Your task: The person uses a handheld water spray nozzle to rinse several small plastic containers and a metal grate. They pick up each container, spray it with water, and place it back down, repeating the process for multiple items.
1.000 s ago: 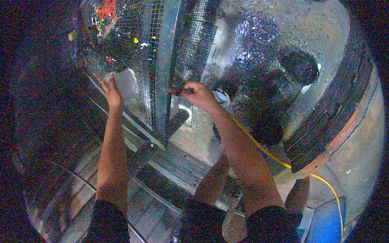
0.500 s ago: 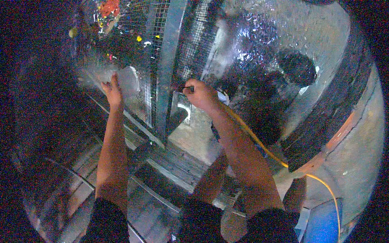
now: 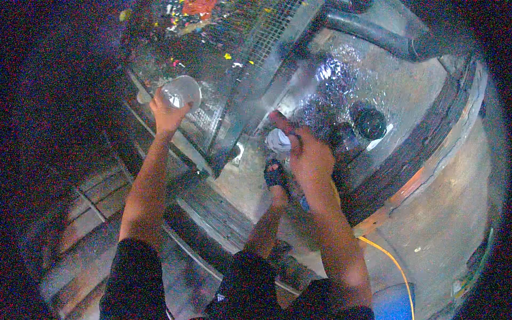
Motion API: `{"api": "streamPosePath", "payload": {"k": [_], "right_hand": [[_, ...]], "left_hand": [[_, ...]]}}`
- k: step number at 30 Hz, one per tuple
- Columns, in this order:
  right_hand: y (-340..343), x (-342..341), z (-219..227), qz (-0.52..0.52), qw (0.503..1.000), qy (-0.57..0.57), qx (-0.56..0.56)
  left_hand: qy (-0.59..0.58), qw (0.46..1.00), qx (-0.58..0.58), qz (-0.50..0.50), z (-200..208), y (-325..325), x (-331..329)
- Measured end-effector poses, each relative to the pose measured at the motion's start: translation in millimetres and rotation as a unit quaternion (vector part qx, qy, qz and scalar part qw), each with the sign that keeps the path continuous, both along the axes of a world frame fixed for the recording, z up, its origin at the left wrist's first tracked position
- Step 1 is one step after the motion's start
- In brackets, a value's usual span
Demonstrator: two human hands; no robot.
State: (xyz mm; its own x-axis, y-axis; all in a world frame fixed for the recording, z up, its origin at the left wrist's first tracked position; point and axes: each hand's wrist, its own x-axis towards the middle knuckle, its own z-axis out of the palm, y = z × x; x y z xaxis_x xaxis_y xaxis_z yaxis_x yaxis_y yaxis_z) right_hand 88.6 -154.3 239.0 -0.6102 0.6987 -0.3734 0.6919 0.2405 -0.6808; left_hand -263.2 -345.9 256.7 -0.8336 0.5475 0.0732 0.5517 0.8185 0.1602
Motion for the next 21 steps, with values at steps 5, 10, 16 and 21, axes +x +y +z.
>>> {"api": "streamPosePath", "payload": {"k": [5, 10, 16, 21], "right_hand": [[13, 46, 77, -0.060, 0.997, 0.049, 0.000], [9, 80, 105, -0.028, 0.998, 0.048, 0.026], [15, 143, 167, -0.065, 0.991, 0.069, 0.097], [50, 194, 255, -0.080, 0.997, -0.001, 0.006]], "left_hand": [[0.028, 0.998, -0.018, -0.059, 45, 4, -1], [0.019, 0.995, -0.097, -0.015, 68, 11, 22], [0.025, 0.994, -0.107, -0.019, 78, 48, 41], [0.002, 0.989, -0.146, -0.015, 99, 73, 48]]}}
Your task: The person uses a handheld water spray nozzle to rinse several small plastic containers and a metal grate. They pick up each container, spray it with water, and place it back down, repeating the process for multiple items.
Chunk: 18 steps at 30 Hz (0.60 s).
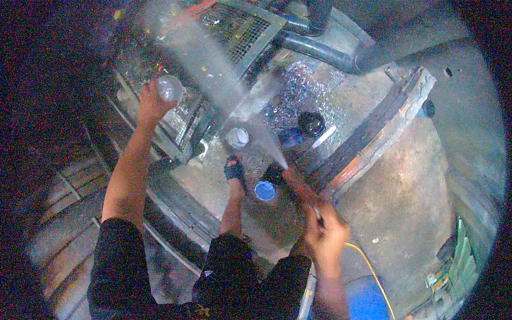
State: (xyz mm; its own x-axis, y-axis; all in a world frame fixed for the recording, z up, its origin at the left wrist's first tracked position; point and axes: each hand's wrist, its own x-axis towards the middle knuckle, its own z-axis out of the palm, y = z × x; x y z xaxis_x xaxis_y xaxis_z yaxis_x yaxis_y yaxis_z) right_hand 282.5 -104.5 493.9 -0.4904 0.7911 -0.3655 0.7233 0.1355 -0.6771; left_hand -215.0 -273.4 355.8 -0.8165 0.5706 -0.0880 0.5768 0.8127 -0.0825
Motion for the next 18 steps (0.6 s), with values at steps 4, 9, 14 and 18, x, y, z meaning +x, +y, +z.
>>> {"api": "streamPosePath", "payload": {"k": [4, 9, 14, 18], "right_hand": [[-1, 47, 63, 0.097, 0.995, 0.010, 0.014], [-11, 62, 90, 0.084, 0.996, -0.020, 0.016], [-19, 66, 96, 0.111, 0.993, 0.040, 0.013], [-23, 63, 94, 0.108, 0.993, 0.032, 0.035]], "left_hand": [[0.008, 0.999, -0.052, -0.005, 9, 24, 9], [0.053, 0.997, -0.061, -0.017, 21, 27, 3], [0.086, 0.995, -0.041, -0.020, 26, 21, 2], [0.096, 0.995, -0.015, -0.025, 23, -1, -19]]}}
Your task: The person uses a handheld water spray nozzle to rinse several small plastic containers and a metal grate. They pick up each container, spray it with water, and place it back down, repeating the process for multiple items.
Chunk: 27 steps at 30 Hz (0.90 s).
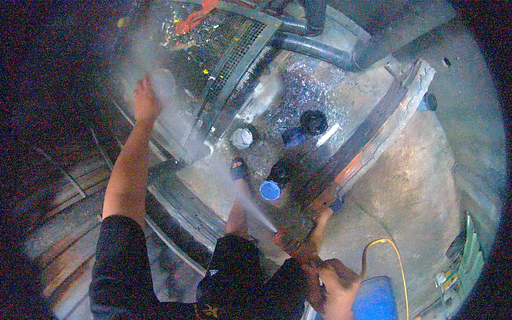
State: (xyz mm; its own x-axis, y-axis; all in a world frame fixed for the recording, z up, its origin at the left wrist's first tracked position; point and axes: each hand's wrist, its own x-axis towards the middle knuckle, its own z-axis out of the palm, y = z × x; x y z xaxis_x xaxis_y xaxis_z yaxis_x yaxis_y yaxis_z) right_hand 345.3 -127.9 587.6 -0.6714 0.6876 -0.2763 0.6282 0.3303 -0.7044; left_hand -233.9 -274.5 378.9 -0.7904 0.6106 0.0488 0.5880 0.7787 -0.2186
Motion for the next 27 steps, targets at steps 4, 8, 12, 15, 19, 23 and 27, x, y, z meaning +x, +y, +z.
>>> {"api": "streamPosePath", "payload": {"k": [4, 8, 12, 15, 19, 23, 27], "right_hand": [[2, -3, 4, -0.003, 0.999, -0.042, -0.022], [2, -3, 3, -0.025, 0.999, -0.008, -0.026], [11, 10, 2, -0.103, 0.992, -0.047, -0.047], [10, 17, -1, -0.109, 0.991, -0.065, -0.052], [5, 15, -3, -0.073, 0.995, -0.035, -0.050], [8, 7, 2, -0.009, 0.999, -0.035, -0.030], [-6, 3, -3, 0.006, 1.000, -0.027, -0.014]], "left_hand": [[-0.020, 0.999, 0.044, -0.015, 8, -1, 7], [-0.137, 0.948, 0.268, 0.102, 2, -20, -20], [-0.381, 0.766, 0.429, 0.291, 18, -15, -15], [-0.455, 0.700, 0.461, 0.302, 5, -45, -35], [-0.494, 0.641, 0.509, 0.293, -12, -61, -39], [-0.425, 0.691, 0.503, 0.298, -28, -84, -61], [-0.277, 0.844, 0.385, 0.250, -32, -68, -47]]}}
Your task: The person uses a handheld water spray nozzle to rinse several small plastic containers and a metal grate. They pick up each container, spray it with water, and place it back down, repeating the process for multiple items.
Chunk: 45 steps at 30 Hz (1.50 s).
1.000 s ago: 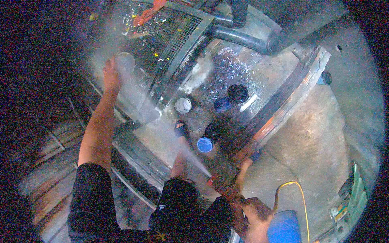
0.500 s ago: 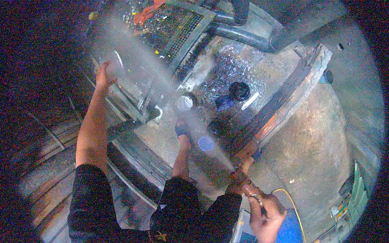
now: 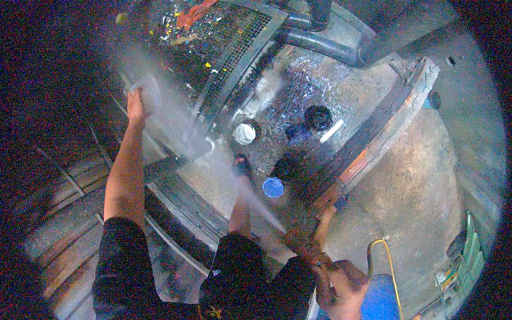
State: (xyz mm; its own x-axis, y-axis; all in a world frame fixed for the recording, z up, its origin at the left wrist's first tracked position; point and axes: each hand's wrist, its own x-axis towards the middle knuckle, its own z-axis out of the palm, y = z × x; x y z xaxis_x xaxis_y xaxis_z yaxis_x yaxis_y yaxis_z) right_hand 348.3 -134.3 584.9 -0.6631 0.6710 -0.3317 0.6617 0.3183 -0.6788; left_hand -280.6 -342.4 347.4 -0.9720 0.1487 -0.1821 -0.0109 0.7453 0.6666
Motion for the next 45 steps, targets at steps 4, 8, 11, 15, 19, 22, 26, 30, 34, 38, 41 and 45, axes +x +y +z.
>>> {"api": "streamPosePath", "payload": {"k": [4, 8, 11, 15, 19, 22, 26, 30, 34, 38, 41, 45], "right_hand": [[0, -15, -1, 0.109, 0.992, -0.012, 0.067], [-4, -44, -3, 0.069, 0.997, -0.021, 0.023], [-2, -60, -10, 0.059, 0.998, -0.027, 0.004], [-2, -76, -14, 0.030, 0.999, -0.029, -0.005], [-4, -86, -22, 0.027, 0.999, -0.044, 0.008], [-1, -100, -27, 0.009, 0.997, -0.070, 0.016], [-6, -102, -36, 0.005, 0.999, -0.042, 0.007], [-2, -93, -39, 0.000, 0.999, -0.032, -0.017], [7, -58, -44, -0.061, 0.998, -0.002, -0.026], [11, -30, -45, -0.061, 0.998, -0.020, -0.021], [13, -28, -35, -0.034, 0.998, -0.042, -0.009], [13, -23, -30, 0.007, 1.000, -0.020, -0.019]], "left_hand": [[0.048, 0.988, -0.148, 0.009, 14, 26, 24], [0.089, 0.972, -0.218, -0.019, -6, 18, 10], [0.097, 0.968, -0.227, -0.040, -7, 25, 23], [0.091, 0.960, -0.252, -0.082, -2, 36, 38], [0.106, 0.951, -0.274, -0.096, -7, 26, 35], [0.088, 0.937, -0.305, -0.148, 1, 44, 64], [0.166, 0.904, -0.334, -0.211, 5, 46, 78], [0.111, 0.981, -0.094, -0.128, -5, 11, 46], [-0.194, 0.959, 0.201, 0.038, 7, -5, 33], [-0.294, 0.911, 0.276, 0.087, 14, -24, 29], [-0.275, 0.922, 0.255, 0.100, 9, -22, 39], [-0.231, 0.930, 0.258, 0.126, -11, -33, 23]]}}
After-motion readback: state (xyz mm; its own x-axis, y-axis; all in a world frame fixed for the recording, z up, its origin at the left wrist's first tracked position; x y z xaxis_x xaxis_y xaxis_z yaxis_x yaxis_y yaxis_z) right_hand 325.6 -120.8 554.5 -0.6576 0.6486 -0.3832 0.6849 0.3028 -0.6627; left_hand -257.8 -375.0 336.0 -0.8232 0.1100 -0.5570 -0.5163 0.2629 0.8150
